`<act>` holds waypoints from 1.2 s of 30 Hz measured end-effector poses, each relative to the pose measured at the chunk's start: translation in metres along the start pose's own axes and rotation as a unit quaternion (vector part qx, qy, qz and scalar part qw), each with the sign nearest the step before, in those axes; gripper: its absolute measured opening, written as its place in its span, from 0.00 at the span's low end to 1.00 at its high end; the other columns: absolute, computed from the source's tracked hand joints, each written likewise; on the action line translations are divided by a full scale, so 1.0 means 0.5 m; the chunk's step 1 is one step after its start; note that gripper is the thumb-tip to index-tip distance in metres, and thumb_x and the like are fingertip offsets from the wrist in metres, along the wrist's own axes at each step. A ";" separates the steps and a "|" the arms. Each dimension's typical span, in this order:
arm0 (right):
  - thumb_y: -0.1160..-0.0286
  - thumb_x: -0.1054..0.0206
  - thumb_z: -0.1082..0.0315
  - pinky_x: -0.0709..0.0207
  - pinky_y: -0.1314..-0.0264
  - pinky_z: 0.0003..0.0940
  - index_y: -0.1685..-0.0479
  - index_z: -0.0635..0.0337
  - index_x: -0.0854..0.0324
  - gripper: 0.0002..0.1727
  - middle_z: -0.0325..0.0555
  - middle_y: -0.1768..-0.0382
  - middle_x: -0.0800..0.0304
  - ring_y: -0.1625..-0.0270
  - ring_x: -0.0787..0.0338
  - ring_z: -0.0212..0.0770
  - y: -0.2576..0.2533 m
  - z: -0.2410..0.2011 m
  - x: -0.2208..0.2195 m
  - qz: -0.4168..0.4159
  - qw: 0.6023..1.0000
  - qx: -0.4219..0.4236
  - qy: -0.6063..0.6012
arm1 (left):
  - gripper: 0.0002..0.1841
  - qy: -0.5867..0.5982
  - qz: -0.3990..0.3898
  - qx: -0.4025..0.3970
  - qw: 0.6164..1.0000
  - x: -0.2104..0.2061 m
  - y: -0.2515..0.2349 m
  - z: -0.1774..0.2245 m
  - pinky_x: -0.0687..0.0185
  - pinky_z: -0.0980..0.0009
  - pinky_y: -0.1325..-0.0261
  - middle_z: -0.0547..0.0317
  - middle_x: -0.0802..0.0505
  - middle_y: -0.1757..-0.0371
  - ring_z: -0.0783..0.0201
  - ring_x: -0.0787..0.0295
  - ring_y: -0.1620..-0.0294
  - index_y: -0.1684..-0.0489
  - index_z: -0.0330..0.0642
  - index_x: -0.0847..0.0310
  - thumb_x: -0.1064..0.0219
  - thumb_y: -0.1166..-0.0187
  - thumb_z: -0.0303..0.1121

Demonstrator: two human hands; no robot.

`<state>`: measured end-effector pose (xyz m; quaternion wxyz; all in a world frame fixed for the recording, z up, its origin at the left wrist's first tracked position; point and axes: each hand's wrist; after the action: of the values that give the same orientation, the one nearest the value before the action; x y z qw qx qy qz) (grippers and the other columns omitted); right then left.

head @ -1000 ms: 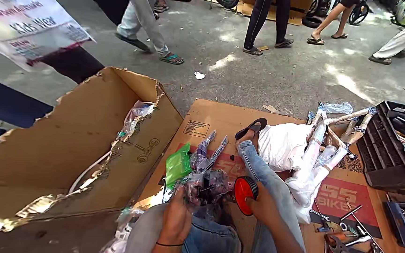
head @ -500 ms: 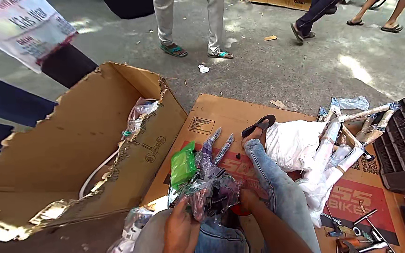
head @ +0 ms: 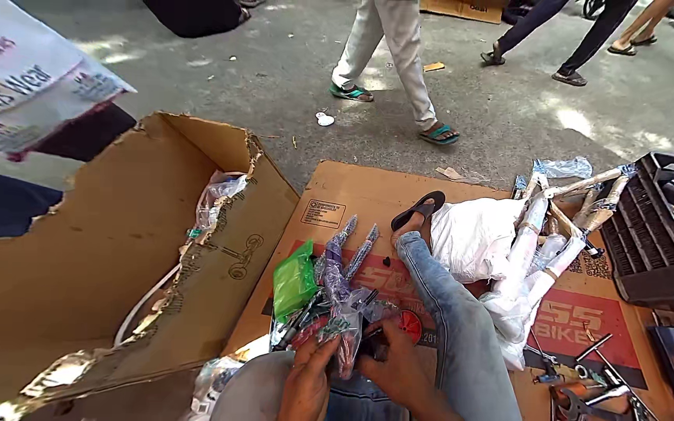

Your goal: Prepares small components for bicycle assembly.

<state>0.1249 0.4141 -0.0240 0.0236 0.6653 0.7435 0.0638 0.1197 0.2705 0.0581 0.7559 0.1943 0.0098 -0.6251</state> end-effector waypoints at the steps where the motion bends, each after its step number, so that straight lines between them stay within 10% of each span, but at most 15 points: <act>1: 0.42 0.18 0.63 0.12 0.35 0.40 0.28 0.68 0.29 0.39 0.53 0.39 0.10 0.39 0.08 0.41 -0.009 -0.006 -0.005 0.004 1.000 -0.001 -0.001 | 0.14 -0.008 -0.013 -0.006 1.000 0.005 0.000 0.001 0.10 0.74 0.54 0.65 0.05 0.63 0.73 0.08 0.62 0.50 0.39 0.19 0.52 0.18 0.23; 6: 0.41 0.23 0.73 0.10 0.40 0.43 0.13 0.65 0.52 0.52 0.52 0.48 0.07 0.46 0.05 0.41 -0.046 0.015 -0.037 -0.037 0.995 -0.049 -0.080 | 0.14 -0.022 -0.092 -0.031 0.995 0.020 -0.001 -0.005 0.10 0.75 0.58 0.69 0.04 0.64 0.75 0.08 0.65 0.49 0.44 0.14 0.44 0.24 0.26; 13: 0.24 0.27 0.53 0.15 0.38 0.42 0.35 0.64 0.20 0.27 0.50 0.49 0.08 0.47 0.08 0.39 -0.012 0.038 -0.053 -0.048 0.997 -0.035 0.039 | 0.16 -0.269 0.102 -0.114 0.951 0.033 -0.043 -0.015 0.07 0.71 0.65 0.59 0.08 0.69 0.69 0.08 0.71 0.59 0.32 0.17 0.19 0.44 0.24; 17: 0.27 0.29 0.56 0.18 0.36 0.52 0.36 0.60 0.18 0.24 0.52 0.48 0.08 0.43 0.09 0.48 -0.010 0.003 -0.023 -0.131 0.975 -0.064 0.170 | 0.14 -0.347 0.166 -0.139 0.912 0.019 -0.065 -0.027 0.15 0.73 0.66 0.60 0.11 0.72 0.73 0.14 0.73 0.65 0.35 0.15 0.17 0.36 0.35; 22: 0.30 0.30 0.58 0.19 0.40 0.59 0.36 0.55 0.17 0.22 0.52 0.48 0.08 0.44 0.09 0.52 -0.005 -0.029 0.006 -0.195 0.940 -0.104 0.261 | 0.23 -0.274 0.217 -0.149 0.925 0.008 -0.078 -0.030 0.31 0.77 0.78 0.69 0.25 0.86 0.76 0.29 0.86 0.81 0.42 0.20 0.40 0.12 0.44; 27: 0.31 0.25 0.67 0.12 0.49 0.37 0.53 0.61 0.12 0.11 0.42 0.62 0.07 0.57 0.07 0.35 0.014 0.027 0.038 0.015 0.999 -0.027 -0.019 | 0.12 -0.173 0.160 -0.127 0.963 0.017 -0.068 -0.012 0.12 0.75 0.58 0.60 0.08 0.66 0.72 0.10 0.65 0.52 0.34 0.14 0.33 0.16 0.37; 29: 0.30 0.28 0.76 0.09 0.48 0.43 0.55 0.71 0.17 0.09 0.54 0.63 0.06 0.58 0.05 0.45 0.005 0.010 0.055 0.117 0.971 -0.016 -0.207 | 0.15 -0.126 0.135 -0.088 0.979 0.023 -0.062 0.000 0.10 0.72 0.50 0.56 0.07 0.55 0.69 0.09 0.56 0.39 0.33 0.18 0.33 0.18 0.33; 36: 0.15 0.43 0.72 0.08 0.55 0.50 0.55 0.67 0.23 0.07 0.59 0.67 0.09 0.65 0.06 0.52 -0.026 -0.066 0.158 0.273 0.849 -0.064 -0.448 | 0.12 -0.245 0.096 -0.141 0.954 0.028 -0.072 -0.020 0.21 0.78 0.70 0.67 0.15 0.77 0.75 0.19 0.76 0.67 0.43 0.17 0.33 0.19 0.41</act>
<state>0.0992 0.4888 0.0112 0.3783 0.7951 0.4346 -0.1893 0.0907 0.2552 0.0351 0.8114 -0.0736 -0.1063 -0.5700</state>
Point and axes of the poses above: each hand's wrist, its own y-axis away from the middle knuckle, its own x-axis out of the back of the hand, z = x × y
